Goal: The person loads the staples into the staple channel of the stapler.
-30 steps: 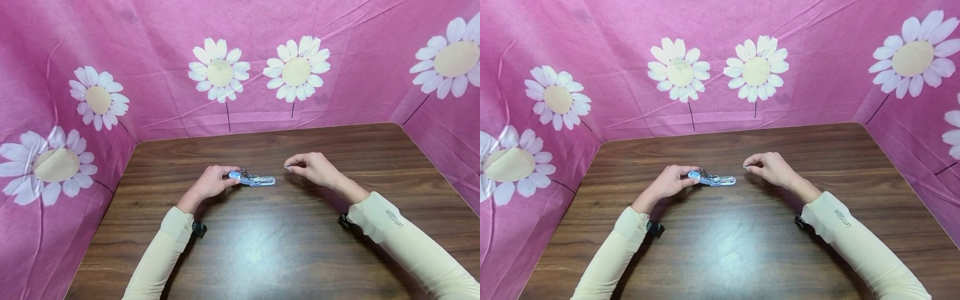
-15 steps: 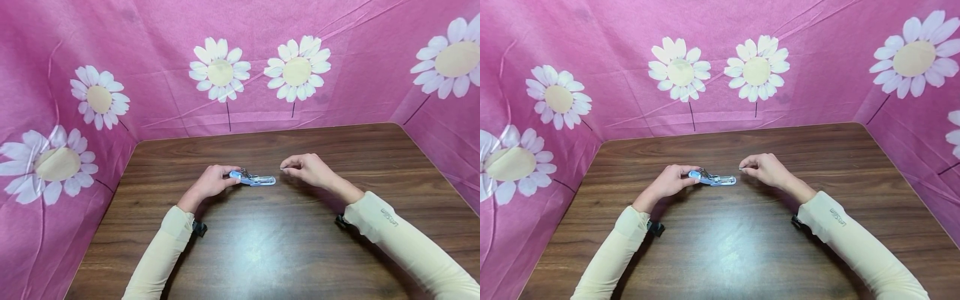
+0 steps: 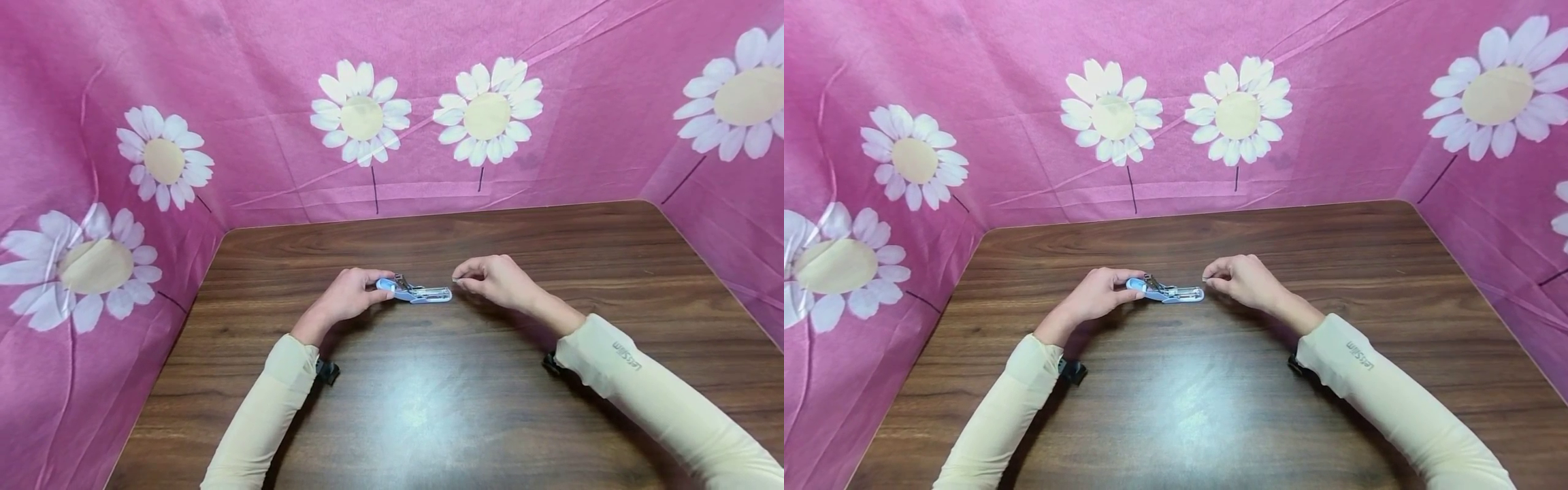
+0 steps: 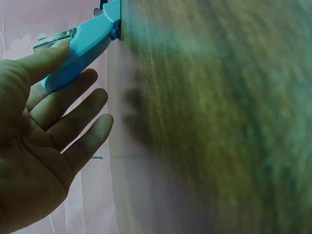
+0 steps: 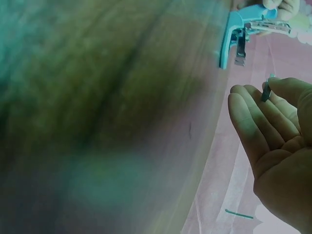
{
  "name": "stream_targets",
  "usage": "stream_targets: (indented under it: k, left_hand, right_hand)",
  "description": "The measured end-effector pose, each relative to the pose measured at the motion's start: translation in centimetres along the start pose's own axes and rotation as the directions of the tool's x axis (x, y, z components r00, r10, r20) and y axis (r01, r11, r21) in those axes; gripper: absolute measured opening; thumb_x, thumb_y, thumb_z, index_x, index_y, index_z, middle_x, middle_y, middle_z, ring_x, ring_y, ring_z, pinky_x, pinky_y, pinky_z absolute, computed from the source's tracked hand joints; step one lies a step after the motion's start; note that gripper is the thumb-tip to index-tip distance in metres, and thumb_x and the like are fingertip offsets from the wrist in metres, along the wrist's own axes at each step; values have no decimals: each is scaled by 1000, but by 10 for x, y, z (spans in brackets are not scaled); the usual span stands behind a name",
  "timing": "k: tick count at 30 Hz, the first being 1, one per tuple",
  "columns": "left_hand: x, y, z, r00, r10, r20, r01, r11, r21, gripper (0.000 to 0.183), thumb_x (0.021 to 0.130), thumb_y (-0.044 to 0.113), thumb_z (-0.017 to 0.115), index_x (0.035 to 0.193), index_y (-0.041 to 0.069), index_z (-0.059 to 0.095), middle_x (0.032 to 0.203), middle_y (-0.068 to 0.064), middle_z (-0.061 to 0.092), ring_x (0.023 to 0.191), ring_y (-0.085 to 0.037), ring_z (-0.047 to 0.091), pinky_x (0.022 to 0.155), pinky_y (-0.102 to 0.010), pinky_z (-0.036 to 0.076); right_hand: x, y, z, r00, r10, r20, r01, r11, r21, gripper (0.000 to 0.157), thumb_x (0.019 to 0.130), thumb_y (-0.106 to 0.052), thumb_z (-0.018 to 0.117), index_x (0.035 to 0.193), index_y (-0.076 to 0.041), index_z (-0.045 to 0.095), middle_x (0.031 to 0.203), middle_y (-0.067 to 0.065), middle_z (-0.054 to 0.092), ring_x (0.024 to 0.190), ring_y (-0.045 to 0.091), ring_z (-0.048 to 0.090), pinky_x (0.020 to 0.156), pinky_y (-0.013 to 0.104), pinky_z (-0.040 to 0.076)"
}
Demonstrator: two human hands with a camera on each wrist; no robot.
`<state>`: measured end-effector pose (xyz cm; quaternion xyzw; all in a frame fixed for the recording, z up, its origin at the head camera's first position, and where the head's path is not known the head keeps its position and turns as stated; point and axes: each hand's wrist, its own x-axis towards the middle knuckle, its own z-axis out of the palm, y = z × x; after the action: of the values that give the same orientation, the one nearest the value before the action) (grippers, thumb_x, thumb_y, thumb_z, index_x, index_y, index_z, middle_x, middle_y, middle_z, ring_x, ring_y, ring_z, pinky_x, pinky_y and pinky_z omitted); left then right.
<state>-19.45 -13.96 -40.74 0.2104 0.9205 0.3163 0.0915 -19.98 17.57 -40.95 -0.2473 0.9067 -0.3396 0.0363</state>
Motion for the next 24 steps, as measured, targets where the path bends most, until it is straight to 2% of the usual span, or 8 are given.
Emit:
stream_targets:
  k: [7,16,24]
  left_hand:
    - [1,0,0,1000,3,2,-3,1000,-7,40,94,33,73,132,20,70,104,5,73,70,-12,49,72,-27,44]
    - [1,-1,2,1000,-6,1,6,1000,-16,40,95,33,72,132,19,69,107,5,74,75,-12,53,75,-27,45]
    - [1,0,1,1000,-10,1,10,1000,-19,40,94,34,72,132,20,69,108,5,74,76,-12,53,76,-27,45]
  right_hand:
    - [1,-3,7,1000,2,19,-2,1000,-15,10,94,-19,72,102,-15,77,85,-2,79,63,8,66,64,22,51]
    - [5,-7,12,999,-31,29,33,997,-73,7,93,-21,73,99,-20,76,83,-9,77,59,-1,59,70,27,50]
    - [9,-11,15,998,-67,21,69,990,-119,8,93,-21,74,100,-19,77,91,-7,79,74,3,67,78,37,55]
